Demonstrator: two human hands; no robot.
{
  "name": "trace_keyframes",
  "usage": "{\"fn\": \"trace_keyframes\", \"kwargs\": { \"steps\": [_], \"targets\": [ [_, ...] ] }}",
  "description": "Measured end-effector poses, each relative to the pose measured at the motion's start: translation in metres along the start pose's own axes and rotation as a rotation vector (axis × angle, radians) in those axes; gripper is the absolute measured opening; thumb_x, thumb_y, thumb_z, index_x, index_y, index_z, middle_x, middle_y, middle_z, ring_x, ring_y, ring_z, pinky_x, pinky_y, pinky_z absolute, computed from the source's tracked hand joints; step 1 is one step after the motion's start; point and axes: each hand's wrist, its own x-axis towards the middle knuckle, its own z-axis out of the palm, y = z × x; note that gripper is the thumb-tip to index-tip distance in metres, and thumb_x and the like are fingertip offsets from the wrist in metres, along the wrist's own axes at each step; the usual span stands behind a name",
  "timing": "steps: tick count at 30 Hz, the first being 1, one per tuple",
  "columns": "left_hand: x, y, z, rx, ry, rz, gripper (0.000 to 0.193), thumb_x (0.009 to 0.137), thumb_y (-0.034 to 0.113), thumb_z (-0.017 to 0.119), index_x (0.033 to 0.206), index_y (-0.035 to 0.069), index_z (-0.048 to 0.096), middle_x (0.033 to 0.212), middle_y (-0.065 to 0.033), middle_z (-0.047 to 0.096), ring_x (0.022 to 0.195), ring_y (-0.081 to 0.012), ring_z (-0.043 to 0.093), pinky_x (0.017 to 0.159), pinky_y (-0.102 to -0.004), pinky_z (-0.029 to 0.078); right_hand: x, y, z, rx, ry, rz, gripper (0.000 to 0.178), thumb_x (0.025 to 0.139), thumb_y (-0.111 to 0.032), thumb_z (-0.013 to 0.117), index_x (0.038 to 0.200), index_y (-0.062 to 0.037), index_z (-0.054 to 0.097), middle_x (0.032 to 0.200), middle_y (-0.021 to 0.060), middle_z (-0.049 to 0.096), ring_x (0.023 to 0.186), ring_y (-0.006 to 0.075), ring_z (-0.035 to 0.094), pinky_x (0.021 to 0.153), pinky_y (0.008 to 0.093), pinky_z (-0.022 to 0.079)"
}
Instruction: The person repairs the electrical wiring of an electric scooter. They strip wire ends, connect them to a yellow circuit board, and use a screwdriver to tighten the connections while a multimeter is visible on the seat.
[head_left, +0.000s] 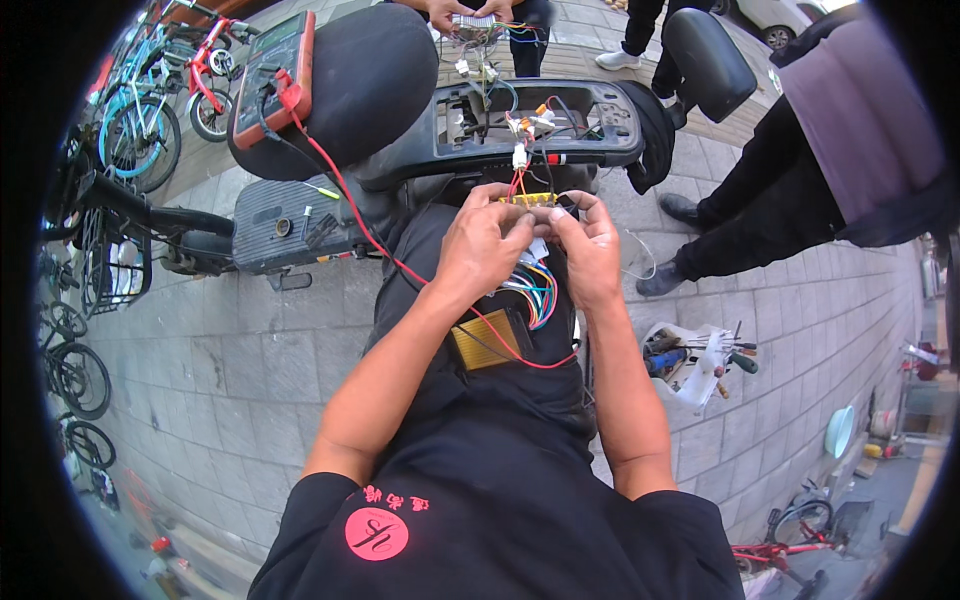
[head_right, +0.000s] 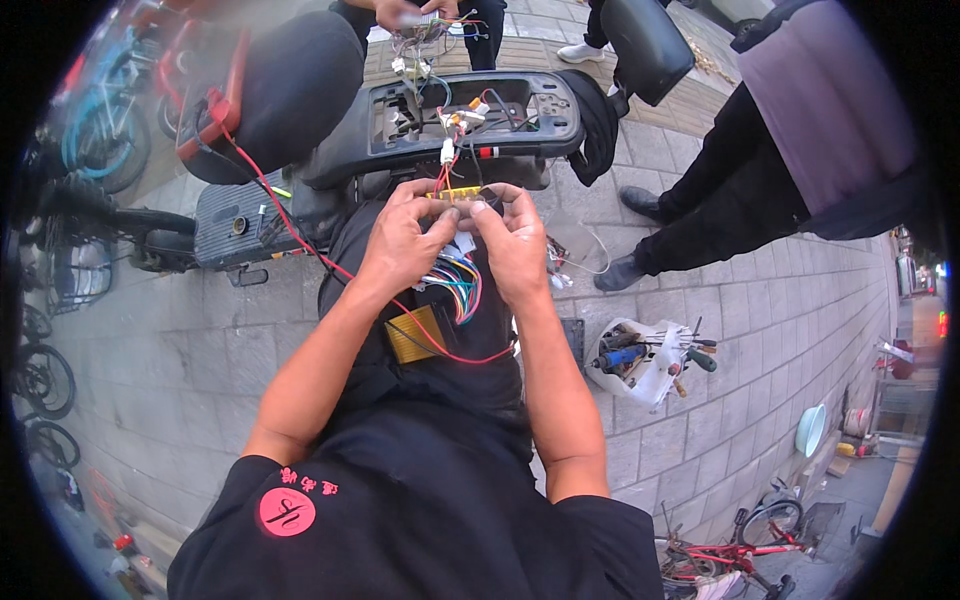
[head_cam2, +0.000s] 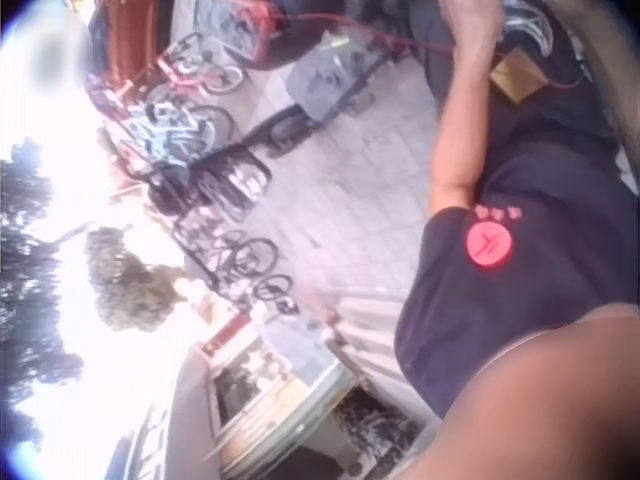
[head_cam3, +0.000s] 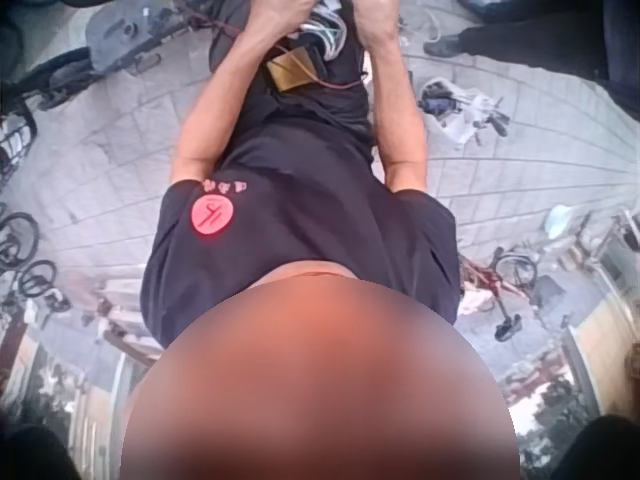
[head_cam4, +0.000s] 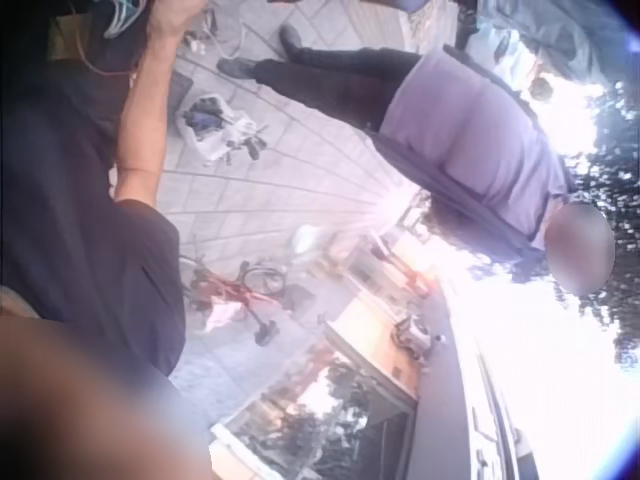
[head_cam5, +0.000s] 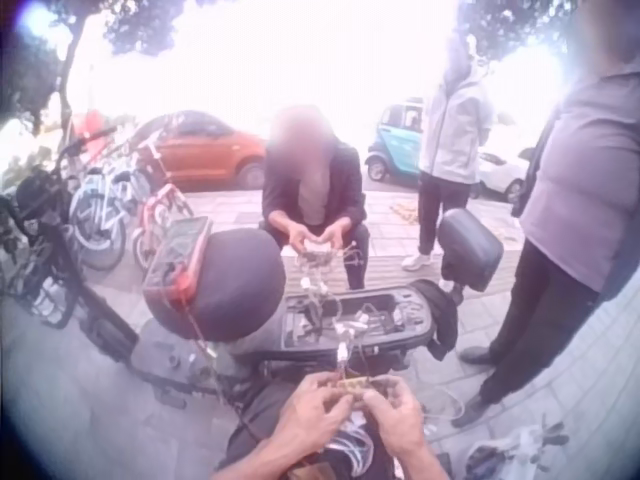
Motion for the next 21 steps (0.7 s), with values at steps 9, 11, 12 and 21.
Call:
{"fn": "trace_keyframes", "kwargs": {
  "steps": [9,11,12,21],
  "targets": [
    [0.002,-0.011,0.004,-0.106,0.026,0.083,0.024,0.091,0.019,0.083,0.100,-0.002,0.078,0.137,-0.0199,0.066,0.125,-0.0350,0.068,0.105,-0.0423,0.055,0.006,-0.019,-0.016,-0.098,-0.008,0.090,0.027,0.110,-0.010,0.065,0.134,0.0033,0.063,0.117,0.0170,0.077,0.102,0.0243,0.078,0.093,0.0373,0.064],
    [0.000,-0.011,0.005,-0.099,0.018,0.073,0.022,0.090,0.019,0.084,0.099,0.000,0.077,0.136,-0.0191,0.065,0.125,-0.0350,0.067,0.105,-0.0421,0.055,0.010,-0.022,-0.023,-0.417,-0.018,-0.075,0.024,0.109,-0.010,0.068,0.128,0.0045,0.071,0.113,0.0106,0.076,0.098,0.0180,0.074,0.090,0.0327,0.061],
    [0.000,-0.011,0.005,-0.095,0.013,0.068,0.022,0.090,0.019,0.084,0.099,0.000,0.076,0.136,-0.0188,0.065,0.125,-0.0350,0.067,0.104,-0.0420,0.055,0.012,-0.024,-0.025,-0.574,-0.024,-0.160,0.023,0.108,-0.010,0.070,0.125,0.0050,0.075,0.111,0.0074,0.075,0.096,0.0149,0.072,0.089,0.0304,0.059],
    [0.002,-0.016,0.008,-0.091,0.060,0.130,0.025,0.090,0.022,0.082,0.102,0.001,0.079,0.135,-0.0181,0.067,0.119,-0.0382,0.070,0.102,-0.0481,0.057,0.014,-0.066,0.003,-0.778,-0.348,-0.020,0.023,0.104,-0.007,0.074,0.124,0.0043,0.079,0.104,0.0014,0.072,0.094,0.0077,0.063,0.080,0.0244,0.049]
  ]
}}
